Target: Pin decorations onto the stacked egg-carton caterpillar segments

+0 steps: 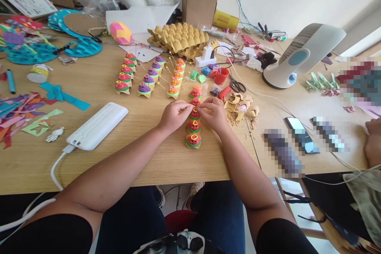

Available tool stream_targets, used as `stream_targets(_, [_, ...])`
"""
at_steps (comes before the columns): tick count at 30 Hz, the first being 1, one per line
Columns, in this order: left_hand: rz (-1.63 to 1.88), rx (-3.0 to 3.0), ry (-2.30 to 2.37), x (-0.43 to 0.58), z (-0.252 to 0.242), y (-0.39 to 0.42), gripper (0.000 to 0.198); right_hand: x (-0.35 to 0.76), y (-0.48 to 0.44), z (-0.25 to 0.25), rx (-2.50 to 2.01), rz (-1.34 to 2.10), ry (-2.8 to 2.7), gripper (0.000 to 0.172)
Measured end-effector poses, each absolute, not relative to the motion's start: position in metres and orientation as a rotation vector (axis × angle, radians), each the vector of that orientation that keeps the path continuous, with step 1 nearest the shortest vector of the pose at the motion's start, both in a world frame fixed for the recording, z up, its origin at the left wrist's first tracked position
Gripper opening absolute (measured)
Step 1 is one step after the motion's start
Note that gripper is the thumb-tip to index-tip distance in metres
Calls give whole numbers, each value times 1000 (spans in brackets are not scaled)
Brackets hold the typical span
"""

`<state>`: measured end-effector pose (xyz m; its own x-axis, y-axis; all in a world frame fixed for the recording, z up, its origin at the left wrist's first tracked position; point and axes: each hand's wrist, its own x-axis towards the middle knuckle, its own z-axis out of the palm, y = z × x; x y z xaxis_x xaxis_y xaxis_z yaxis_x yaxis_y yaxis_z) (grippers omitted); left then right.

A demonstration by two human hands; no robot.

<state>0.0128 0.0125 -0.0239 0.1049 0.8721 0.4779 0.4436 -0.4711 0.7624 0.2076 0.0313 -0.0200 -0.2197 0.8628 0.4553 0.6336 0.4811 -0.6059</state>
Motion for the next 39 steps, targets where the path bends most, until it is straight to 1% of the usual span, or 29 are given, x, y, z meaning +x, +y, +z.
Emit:
stream_targets(9, [1339,1911,1317,12,-23,12,22,207,29,-14,-1258,409,-1921,14])
stream_targets(14, [1327,1901,1318,12,-24,12,22,207,26,-11,-1286,421,-1914,24])
stream_targets(19, [1318,1915,1314,12,-24,12,24,206,25,-9,-1271,423,-1932,29])
stream_targets(32, [1320,1911,1322,13,-25,12,28,205,25,-12,-1276,409,-1978,29])
stream_targets(39, [1317,1918,1322,13,-25,13,29,207,26,-13,-1243,395,-1985,26])
